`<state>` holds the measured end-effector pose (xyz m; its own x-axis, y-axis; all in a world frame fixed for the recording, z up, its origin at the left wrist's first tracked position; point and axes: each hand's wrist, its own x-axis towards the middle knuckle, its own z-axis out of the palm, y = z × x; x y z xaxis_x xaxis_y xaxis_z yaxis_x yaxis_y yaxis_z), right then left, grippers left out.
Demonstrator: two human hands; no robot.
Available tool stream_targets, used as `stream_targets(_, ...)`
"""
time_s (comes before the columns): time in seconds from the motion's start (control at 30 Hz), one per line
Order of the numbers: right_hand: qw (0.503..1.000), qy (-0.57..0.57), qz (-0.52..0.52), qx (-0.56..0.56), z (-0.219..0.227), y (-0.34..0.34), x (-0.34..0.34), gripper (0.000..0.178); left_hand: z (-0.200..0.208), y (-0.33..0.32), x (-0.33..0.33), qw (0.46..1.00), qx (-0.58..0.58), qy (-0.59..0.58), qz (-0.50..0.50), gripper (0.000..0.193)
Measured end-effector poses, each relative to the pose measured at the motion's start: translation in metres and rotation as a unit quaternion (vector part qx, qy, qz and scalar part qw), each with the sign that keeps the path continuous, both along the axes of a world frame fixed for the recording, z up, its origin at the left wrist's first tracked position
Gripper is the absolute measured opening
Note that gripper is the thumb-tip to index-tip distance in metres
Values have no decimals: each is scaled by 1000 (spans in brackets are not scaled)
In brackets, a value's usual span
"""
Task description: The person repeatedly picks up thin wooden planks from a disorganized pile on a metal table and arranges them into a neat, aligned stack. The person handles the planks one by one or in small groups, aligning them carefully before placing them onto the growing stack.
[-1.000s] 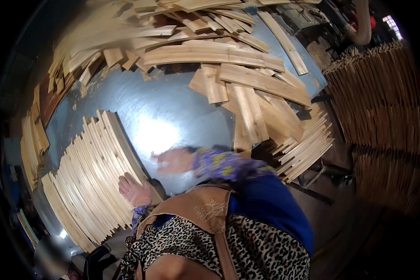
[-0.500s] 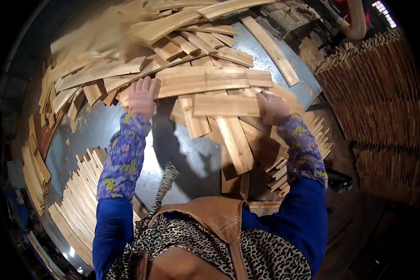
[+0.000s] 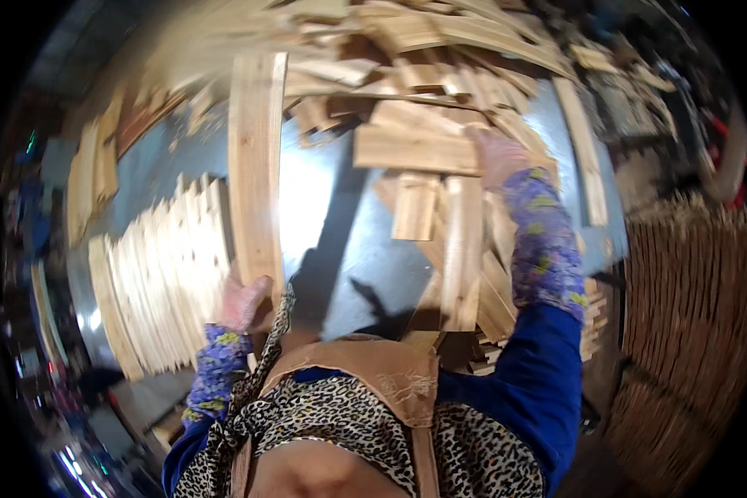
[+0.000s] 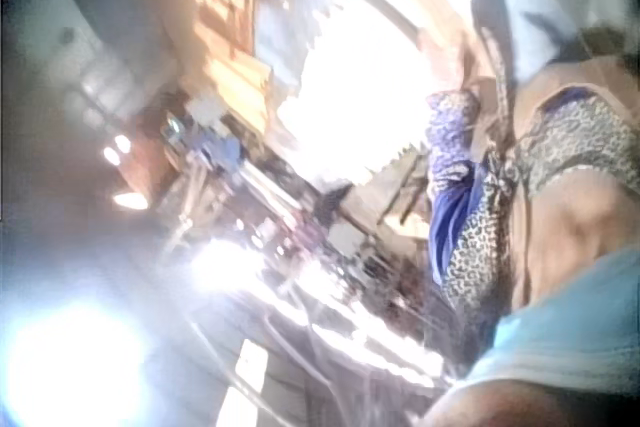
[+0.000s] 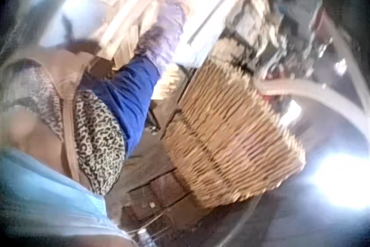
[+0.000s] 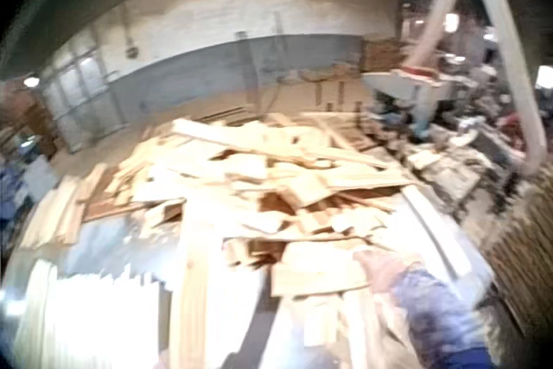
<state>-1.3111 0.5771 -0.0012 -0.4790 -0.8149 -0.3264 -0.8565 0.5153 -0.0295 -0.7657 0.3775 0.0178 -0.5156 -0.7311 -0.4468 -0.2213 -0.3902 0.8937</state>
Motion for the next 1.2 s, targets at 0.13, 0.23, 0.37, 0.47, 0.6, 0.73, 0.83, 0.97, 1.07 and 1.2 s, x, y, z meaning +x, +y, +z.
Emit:
stream_targets(0.13, 997, -17, 0, 75, 46, -31, 41, 101, -88, 32, 83, 977, 180, -36, 111, 62)
stream_targets(0.23, 990, -135, 15, 30, 54, -33, 87, 105, -61, 40, 78, 947, 305, 55, 84, 78)
stream_targets(0.37, 801, -587, -117, -6, 52, -57, 185, 99, -107, 47, 87, 877, 402, 245, 96, 80)
stream_targets(0.47, 735, -630, -247, -48, -7, -91, 265, 83, -104, 51, 61, 889, 388, 210, 124, 66)
stream_targets(0.6, 570, -734, -358, -95, -43, -138, 376, 65, -107, 77, 46, 852, 443, 228, 162, 70)
stream_targets(0.73, 529, -757, -343, -170, -64, -145, 447, 55, -74, 69, 67, 965, 191, 152, 96, 93)
stream_targets(0.83, 526, -757, -358, -146, -76, -148, 475, 54, -65, 55, 107, 988, 131, 75, 24, 92)
stream_targets(0.97, 504, -753, -411, -104, -78, -144, 481, 60, -50, 65, 153, 995, 25, 4, 98, 98)
stream_targets(1.07, 683, -659, -284, -137, -126, -146, 476, 91, -17, 85, 186, 985, -4, 74, 159, 120)
stream_targets(1.2, 909, -417, -27, 6, -77, -179, 543, 101, -34, 69, 211, 906, -74, 221, 353, 91)
